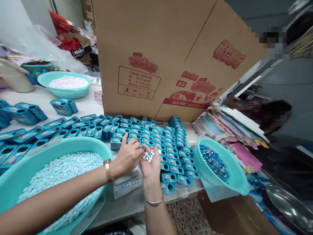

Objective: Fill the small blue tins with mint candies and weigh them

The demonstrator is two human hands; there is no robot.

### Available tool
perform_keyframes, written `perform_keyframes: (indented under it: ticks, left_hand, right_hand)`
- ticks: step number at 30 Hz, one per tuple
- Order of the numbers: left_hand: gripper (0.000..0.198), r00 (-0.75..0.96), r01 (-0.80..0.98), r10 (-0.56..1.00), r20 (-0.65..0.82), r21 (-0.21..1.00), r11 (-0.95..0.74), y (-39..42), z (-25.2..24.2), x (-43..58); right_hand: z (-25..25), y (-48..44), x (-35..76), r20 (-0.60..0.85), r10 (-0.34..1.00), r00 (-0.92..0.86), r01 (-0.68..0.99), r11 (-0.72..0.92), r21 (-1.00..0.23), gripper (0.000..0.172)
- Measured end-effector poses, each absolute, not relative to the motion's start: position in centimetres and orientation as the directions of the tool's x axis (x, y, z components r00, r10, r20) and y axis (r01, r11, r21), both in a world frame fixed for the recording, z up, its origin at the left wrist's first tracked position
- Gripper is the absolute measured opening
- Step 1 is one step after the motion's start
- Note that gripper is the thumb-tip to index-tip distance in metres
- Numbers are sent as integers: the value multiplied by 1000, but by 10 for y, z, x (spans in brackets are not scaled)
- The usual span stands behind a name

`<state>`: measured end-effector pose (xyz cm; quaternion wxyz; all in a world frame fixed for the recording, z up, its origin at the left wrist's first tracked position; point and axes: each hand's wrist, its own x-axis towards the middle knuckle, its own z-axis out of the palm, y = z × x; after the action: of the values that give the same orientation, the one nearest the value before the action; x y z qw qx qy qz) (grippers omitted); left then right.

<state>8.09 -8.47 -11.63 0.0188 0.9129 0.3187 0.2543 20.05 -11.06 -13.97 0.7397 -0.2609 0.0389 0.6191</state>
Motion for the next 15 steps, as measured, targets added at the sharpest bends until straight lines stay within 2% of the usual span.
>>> perform_keyframes:
  ticks: [3,5,11,13,15]
  left_hand:
    - [26,711,570,555,431,109,-815,-85,-115,85]
    - [26,720,561,560,410,133,-817,-84,-115,85]
    - [23,596,519,746,297,566,-640,-75,-114,76]
    - [26,560,516,777,287,613,-598,-73,-117,69]
    - [26,551,559,781,294,565,-607,-73,-121,61]
  right_hand:
    - [-143,-110,198,-373,902,218,-943,97,-318,23]
    - [-146,-110,197,-385,900,206,-951,92,-295,24]
    - [-149,-111,196,-461,876,145,-971,36,-236,23]
    - [-149,-114,200,-481,865,140,-971,24,-239,22]
    - [-148,-118,206,-491,854,172,-966,50,-253,21]
